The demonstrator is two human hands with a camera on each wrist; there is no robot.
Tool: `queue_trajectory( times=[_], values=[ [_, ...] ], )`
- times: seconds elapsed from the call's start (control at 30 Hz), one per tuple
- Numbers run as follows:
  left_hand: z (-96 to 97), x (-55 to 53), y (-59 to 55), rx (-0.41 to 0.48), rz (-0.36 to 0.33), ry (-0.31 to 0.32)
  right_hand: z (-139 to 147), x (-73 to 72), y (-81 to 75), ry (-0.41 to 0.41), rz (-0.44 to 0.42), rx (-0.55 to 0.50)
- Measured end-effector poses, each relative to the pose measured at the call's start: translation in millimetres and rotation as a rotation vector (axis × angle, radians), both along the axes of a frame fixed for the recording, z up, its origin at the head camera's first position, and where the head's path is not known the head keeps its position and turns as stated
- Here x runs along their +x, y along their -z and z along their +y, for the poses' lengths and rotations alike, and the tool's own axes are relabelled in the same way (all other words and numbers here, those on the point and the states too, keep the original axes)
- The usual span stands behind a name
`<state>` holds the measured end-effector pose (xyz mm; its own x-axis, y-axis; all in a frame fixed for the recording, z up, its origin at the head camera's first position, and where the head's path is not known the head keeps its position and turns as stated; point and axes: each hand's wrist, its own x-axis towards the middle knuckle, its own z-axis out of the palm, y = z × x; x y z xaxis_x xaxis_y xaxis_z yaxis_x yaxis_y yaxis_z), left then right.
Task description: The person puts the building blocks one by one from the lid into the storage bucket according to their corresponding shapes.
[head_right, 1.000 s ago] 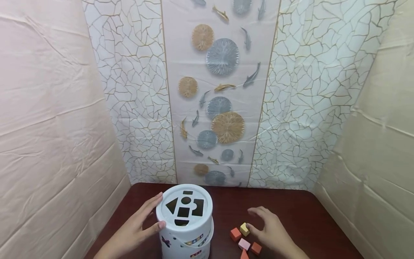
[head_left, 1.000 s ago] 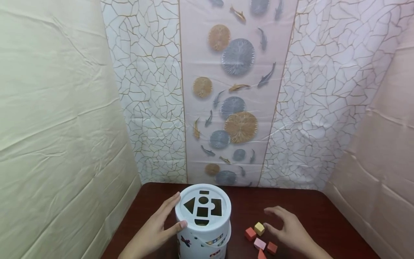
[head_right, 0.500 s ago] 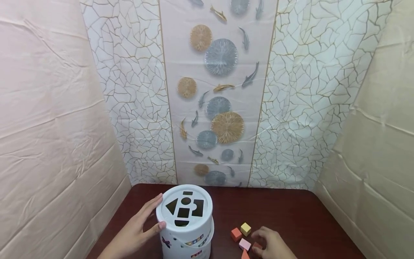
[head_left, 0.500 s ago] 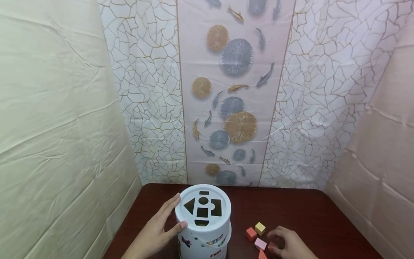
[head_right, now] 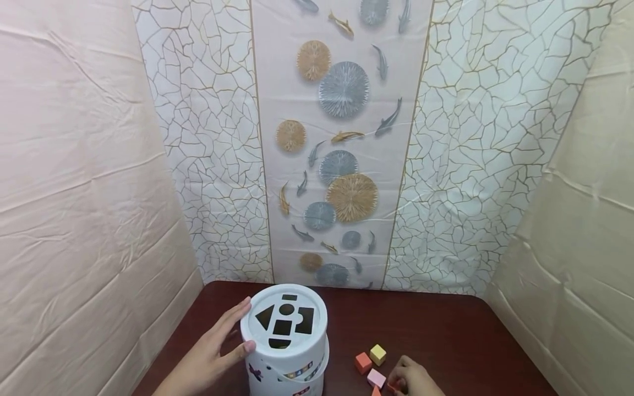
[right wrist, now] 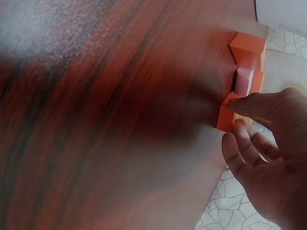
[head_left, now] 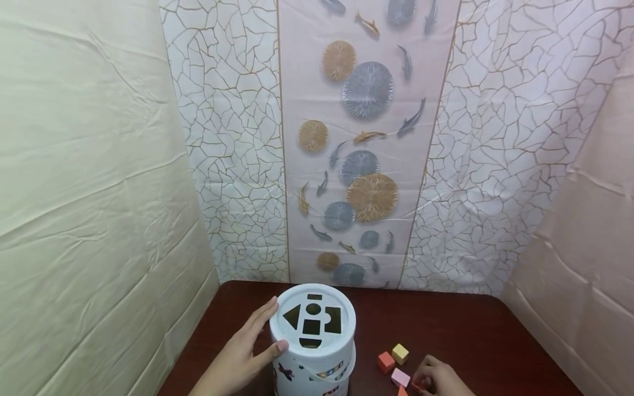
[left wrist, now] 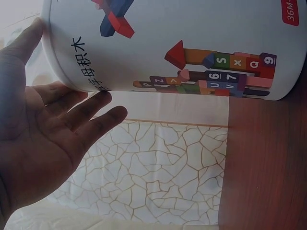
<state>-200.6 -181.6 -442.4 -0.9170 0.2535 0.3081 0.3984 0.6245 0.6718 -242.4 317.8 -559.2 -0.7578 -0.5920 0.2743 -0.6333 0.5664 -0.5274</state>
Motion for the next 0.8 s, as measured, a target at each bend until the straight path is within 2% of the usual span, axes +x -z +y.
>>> queue_trajectory(
  times=[0.03,0.13,0.3,0.5,0.6,0.7,0.8],
  values=[
    [0.1,-0.3,0.1,0.002,0.002,0.000,2,-2.5,2.8,-0.008,0.037,0.013],
    [0.3,-1.3,0.2,0.010,0.013,0.000,0,-2.6,0.5,0.051,0.064,0.058],
    [0.3,-2.3,-0.8,0.022,0.011,-0.004,-8,4.4,-13.7,0.167,-0.016,0.104],
    [0.7,-2.7,-2.3,0.012,0.021,0.005,-11,11.7,-22.6,0.227,-0.027,0.104],
    [0.5,-1.9,-1.6,0.013,0.017,0.012,-15,17.2,-32.3,0.271,0.056,0.063],
    [-0.2,-1.2,-0.8,0.026,0.010,0.014,-25,20.4,-50.9,0.325,0.160,0.005],
    [-1.1,-1.6,0.5,0.038,0.010,0.014,-39,20.7,-72.5,0.327,0.278,-0.062]
  ],
)
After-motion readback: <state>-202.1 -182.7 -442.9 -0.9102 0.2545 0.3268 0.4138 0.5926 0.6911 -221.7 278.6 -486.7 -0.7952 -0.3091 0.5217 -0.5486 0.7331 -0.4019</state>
